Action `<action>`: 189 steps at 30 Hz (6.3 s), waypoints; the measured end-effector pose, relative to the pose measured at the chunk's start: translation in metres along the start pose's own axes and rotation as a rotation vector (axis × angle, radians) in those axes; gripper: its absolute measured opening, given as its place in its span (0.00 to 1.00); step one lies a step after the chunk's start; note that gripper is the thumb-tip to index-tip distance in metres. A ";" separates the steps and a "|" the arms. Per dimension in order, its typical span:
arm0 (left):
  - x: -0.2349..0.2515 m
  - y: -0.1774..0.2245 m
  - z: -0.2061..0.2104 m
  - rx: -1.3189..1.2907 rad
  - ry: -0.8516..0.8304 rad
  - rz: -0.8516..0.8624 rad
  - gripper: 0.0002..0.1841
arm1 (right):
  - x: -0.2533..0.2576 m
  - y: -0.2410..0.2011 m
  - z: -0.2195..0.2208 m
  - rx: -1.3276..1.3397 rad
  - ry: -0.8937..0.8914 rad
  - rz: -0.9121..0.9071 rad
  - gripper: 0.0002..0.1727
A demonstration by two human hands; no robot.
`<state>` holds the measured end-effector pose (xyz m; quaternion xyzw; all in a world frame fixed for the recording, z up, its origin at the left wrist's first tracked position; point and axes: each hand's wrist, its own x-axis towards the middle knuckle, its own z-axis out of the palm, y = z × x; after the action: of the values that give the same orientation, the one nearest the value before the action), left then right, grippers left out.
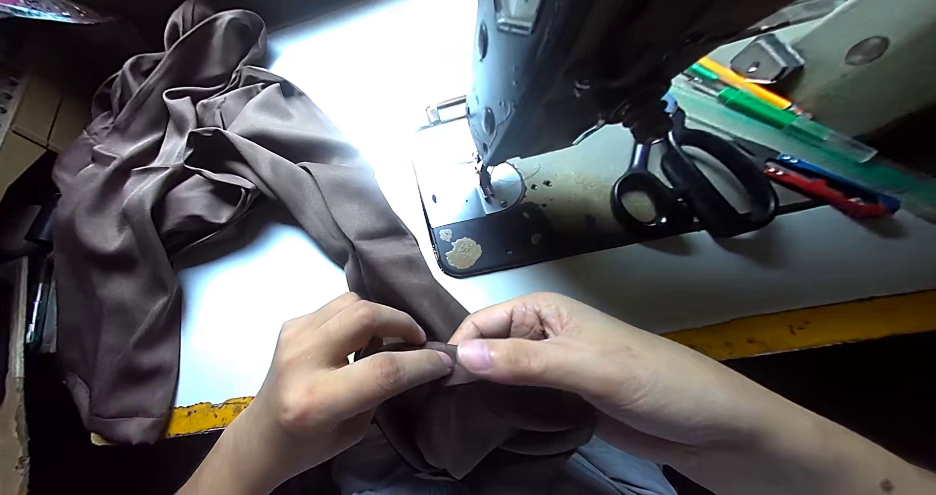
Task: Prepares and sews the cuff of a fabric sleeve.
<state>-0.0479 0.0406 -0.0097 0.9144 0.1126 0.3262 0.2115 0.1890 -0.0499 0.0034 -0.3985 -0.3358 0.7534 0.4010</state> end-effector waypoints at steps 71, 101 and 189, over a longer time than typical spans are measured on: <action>0.035 0.035 0.010 -1.005 -0.074 -0.710 0.26 | -0.026 0.022 0.000 -1.001 0.501 -0.908 0.05; 0.033 0.042 0.019 -0.684 0.104 -0.593 0.29 | -0.063 0.002 -0.040 -1.067 0.959 -0.610 0.10; 0.018 0.027 0.021 -0.810 -0.381 -0.785 0.15 | -0.026 0.017 -0.008 -0.218 0.137 0.146 0.09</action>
<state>-0.0184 0.0166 -0.0022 0.6935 0.2689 0.0710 0.6646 0.1996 -0.0790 -0.0057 -0.5134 -0.3575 0.7109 0.3214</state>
